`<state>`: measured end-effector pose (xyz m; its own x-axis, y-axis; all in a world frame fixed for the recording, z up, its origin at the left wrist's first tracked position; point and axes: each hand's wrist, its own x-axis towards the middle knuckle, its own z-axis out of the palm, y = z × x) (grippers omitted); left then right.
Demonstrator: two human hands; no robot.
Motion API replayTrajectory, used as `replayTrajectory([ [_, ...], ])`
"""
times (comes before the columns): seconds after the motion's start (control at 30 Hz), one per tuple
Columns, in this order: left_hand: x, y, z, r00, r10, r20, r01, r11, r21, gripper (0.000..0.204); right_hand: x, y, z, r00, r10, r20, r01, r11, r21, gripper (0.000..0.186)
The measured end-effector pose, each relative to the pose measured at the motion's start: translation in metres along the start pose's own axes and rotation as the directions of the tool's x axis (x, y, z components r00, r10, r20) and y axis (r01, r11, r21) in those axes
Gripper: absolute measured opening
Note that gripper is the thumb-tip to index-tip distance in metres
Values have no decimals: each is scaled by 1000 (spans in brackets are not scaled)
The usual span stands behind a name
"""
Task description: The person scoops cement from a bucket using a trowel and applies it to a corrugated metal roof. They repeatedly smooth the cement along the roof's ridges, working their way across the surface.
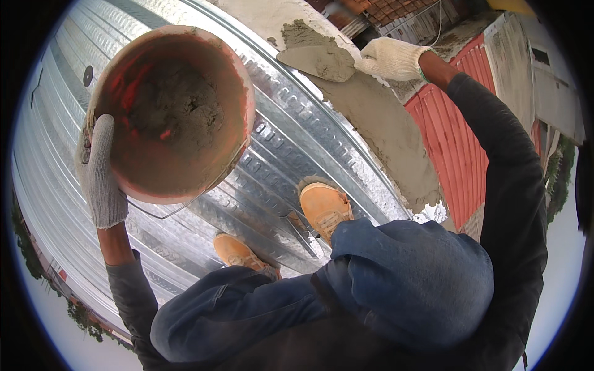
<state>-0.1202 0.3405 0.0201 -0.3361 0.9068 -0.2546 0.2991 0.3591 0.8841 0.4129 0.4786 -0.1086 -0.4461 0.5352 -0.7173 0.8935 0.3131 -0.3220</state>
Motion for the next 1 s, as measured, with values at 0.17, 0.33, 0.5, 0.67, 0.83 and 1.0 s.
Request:
replayTrajectory([
  [0.17,1,-1,-5,1000,8,-22,-8,1000,0,55,-54,6,22,997,-40,69,48,991,-122,53],
  [0.33,2,3,-2,1000,16,-12,-16,1000,21,52,-97,20,70,1000,28,6,-27,997,-76,52],
  [0.5,-1,1,2,999,51,3,-51,999,17,51,-139,14,118,985,131,-111,-133,991,-17,47],
  [0.67,-3,0,2,998,69,-2,-69,995,68,52,-186,-5,150,923,350,-163,-332,935,127,40],
  [0.83,-8,17,12,995,95,2,-95,995,25,48,-195,-65,183,770,446,-457,-219,857,467,32],
  [1.0,-1,8,8,995,95,39,-95,995,6,48,-184,-100,216,805,516,-293,-278,764,582,35],
])
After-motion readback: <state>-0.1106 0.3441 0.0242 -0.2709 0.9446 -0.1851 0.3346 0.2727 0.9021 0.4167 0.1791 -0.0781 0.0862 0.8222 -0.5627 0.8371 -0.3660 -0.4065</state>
